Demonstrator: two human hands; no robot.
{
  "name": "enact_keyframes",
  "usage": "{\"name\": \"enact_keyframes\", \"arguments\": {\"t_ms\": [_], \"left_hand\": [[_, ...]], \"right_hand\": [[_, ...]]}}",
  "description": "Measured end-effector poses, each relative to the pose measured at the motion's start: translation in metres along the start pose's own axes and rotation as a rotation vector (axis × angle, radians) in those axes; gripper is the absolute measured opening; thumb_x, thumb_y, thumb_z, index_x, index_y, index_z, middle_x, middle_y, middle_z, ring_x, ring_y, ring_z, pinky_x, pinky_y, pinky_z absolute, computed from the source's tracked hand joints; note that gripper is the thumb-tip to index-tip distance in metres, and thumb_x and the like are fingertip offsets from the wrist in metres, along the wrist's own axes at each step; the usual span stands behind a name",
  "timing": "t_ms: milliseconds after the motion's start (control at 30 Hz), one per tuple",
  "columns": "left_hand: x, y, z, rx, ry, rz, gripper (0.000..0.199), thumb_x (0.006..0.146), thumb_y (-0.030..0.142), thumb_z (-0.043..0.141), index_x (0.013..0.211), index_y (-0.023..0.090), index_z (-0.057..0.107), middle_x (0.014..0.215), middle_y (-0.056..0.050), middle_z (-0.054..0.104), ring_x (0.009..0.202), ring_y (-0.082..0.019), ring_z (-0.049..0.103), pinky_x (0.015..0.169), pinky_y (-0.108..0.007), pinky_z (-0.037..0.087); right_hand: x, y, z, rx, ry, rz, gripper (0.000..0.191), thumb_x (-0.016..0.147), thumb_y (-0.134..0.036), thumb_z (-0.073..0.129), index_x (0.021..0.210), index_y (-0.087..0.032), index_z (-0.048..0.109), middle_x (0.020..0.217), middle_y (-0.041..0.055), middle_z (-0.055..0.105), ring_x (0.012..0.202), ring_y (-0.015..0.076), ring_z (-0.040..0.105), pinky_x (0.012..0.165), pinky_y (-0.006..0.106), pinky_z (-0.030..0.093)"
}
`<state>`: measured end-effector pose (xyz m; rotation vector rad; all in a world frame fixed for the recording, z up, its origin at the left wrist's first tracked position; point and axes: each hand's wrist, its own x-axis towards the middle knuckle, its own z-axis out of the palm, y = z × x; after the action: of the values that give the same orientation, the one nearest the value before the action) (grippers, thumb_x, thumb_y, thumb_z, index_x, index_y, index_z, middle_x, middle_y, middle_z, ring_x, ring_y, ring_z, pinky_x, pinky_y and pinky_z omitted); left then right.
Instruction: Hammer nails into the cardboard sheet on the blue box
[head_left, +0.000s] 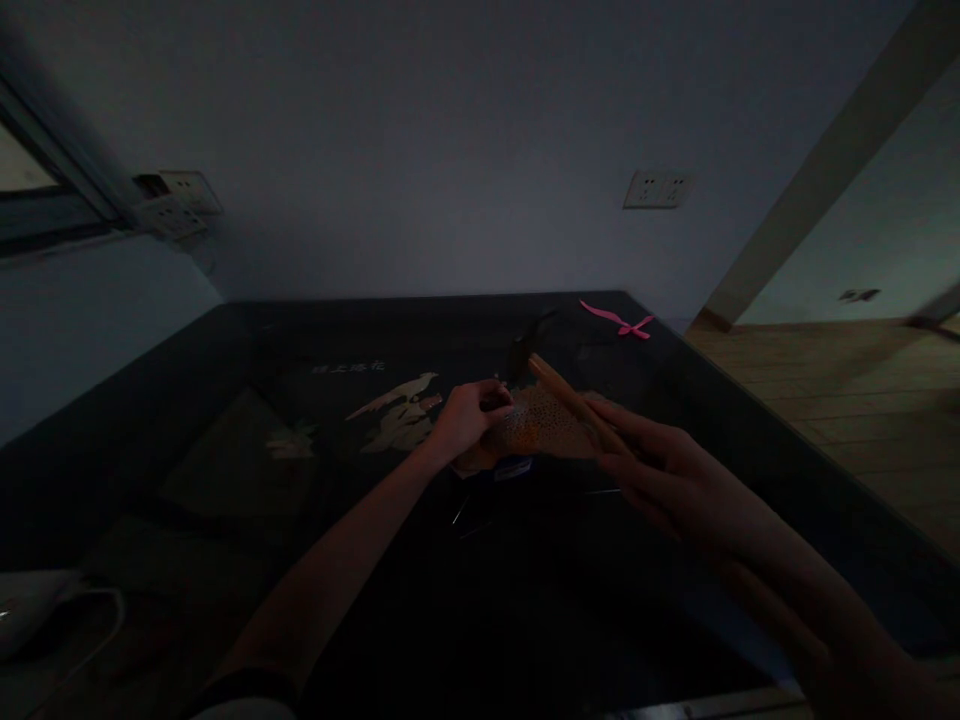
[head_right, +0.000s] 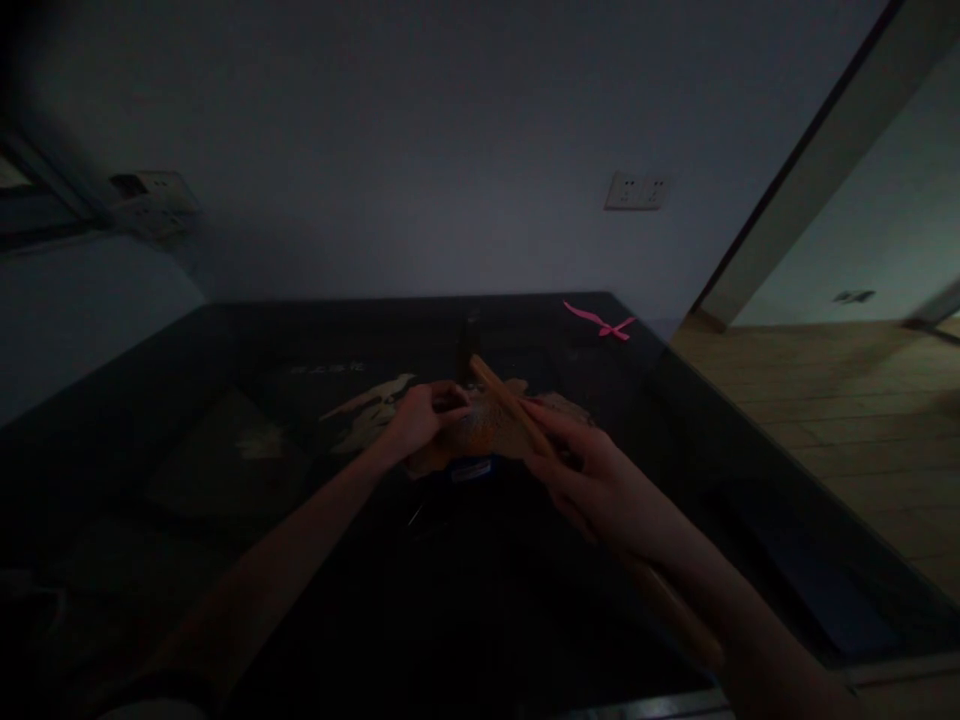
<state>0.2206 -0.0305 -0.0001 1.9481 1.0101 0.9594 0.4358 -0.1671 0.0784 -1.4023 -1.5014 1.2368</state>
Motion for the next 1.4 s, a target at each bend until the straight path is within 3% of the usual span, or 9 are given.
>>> {"name": "enact_keyframes", "arguments": {"t_ms": [100, 267, 467, 667, 867, 1067, 1267, 1400], "left_hand": [[0.001, -0.002, 0.001, -0.025, 0.008, 0.019, 0.004, 0.077, 0.020, 0.065, 0.078, 0.016, 0.064, 0.084, -0.004, 0.070, 0.084, -0.018, 0.066, 0.080, -0.030, 0.050], [0.002, 0.002, 0.000, 0.076, 0.008, -0.060, 0.009, 0.076, 0.019, 0.065, 0.085, 0.017, 0.067, 0.088, -0.004, 0.072, 0.083, -0.019, 0.066, 0.078, -0.030, 0.050], [0.002, 0.001, 0.002, -0.012, 0.015, -0.043, 0.001, 0.076, 0.017, 0.065, 0.077, 0.016, 0.064, 0.083, -0.002, 0.070, 0.081, -0.016, 0.066, 0.078, -0.027, 0.049], [0.002, 0.003, 0.001, 0.068, 0.011, -0.089, 0.008, 0.077, 0.019, 0.064, 0.085, 0.016, 0.066, 0.086, -0.003, 0.070, 0.083, -0.018, 0.065, 0.078, -0.029, 0.048], [0.002, -0.001, 0.002, 0.005, 0.012, -0.054, 0.004, 0.077, 0.019, 0.065, 0.080, 0.017, 0.065, 0.085, -0.002, 0.071, 0.083, -0.017, 0.067, 0.080, -0.027, 0.049], [0.001, 0.001, 0.001, 0.058, -0.006, -0.081, 0.016, 0.078, 0.018, 0.063, 0.093, 0.019, 0.068, 0.095, -0.002, 0.072, 0.090, -0.019, 0.066, 0.081, -0.029, 0.049], [0.000, 0.004, 0.002, 0.071, 0.011, -0.068, 0.003, 0.077, 0.018, 0.065, 0.080, 0.018, 0.066, 0.088, -0.001, 0.072, 0.086, -0.017, 0.067, 0.083, -0.028, 0.049], [0.001, 0.005, 0.001, 0.087, -0.007, -0.090, 0.012, 0.078, 0.018, 0.064, 0.090, 0.018, 0.067, 0.092, -0.003, 0.072, 0.087, -0.018, 0.067, 0.080, -0.029, 0.049]], "right_hand": [[-0.001, 0.001, -0.002, -0.009, -0.005, -0.031, 0.064, 0.085, -0.032, 0.061, 0.145, -0.025, 0.040, 0.050, -0.0080, 0.047, 0.033, 0.0063, 0.038, 0.029, 0.015, 0.030], [0.003, 0.010, 0.003, -0.063, -0.080, 0.025, 0.065, 0.084, -0.032, 0.060, 0.145, -0.021, 0.040, 0.049, -0.0088, 0.043, 0.033, 0.0076, 0.039, 0.029, 0.016, 0.031], [0.000, 0.007, -0.001, -0.114, -0.027, -0.040, 0.067, 0.085, -0.037, 0.059, 0.147, -0.024, 0.037, 0.066, -0.0021, 0.056, 0.039, 0.0088, 0.044, 0.034, 0.019, 0.036], [0.000, 0.013, 0.004, -0.102, -0.103, 0.054, 0.065, 0.087, -0.035, 0.056, 0.147, -0.020, 0.035, 0.055, -0.0089, 0.039, 0.038, 0.0066, 0.037, 0.033, 0.015, 0.029], [-0.002, 0.012, 0.001, -0.049, -0.063, 0.042, 0.068, 0.086, -0.037, 0.058, 0.148, -0.023, 0.033, 0.050, -0.0095, 0.040, 0.034, 0.0075, 0.038, 0.030, 0.016, 0.030], [0.001, 0.012, 0.002, -0.099, -0.116, 0.060, 0.064, 0.086, -0.034, 0.057, 0.146, -0.021, 0.037, 0.049, -0.0093, 0.042, 0.035, 0.0073, 0.039, 0.031, 0.016, 0.031], [-0.002, 0.010, 0.001, -0.054, -0.065, 0.032, 0.065, 0.087, -0.036, 0.057, 0.147, -0.025, 0.035, 0.051, -0.0097, 0.041, 0.035, 0.0058, 0.035, 0.030, 0.014, 0.028], [0.002, 0.014, 0.003, -0.102, -0.082, 0.047, 0.063, 0.086, -0.033, 0.058, 0.145, -0.020, 0.040, 0.053, -0.0092, 0.040, 0.036, 0.0059, 0.036, 0.031, 0.015, 0.029]]}}
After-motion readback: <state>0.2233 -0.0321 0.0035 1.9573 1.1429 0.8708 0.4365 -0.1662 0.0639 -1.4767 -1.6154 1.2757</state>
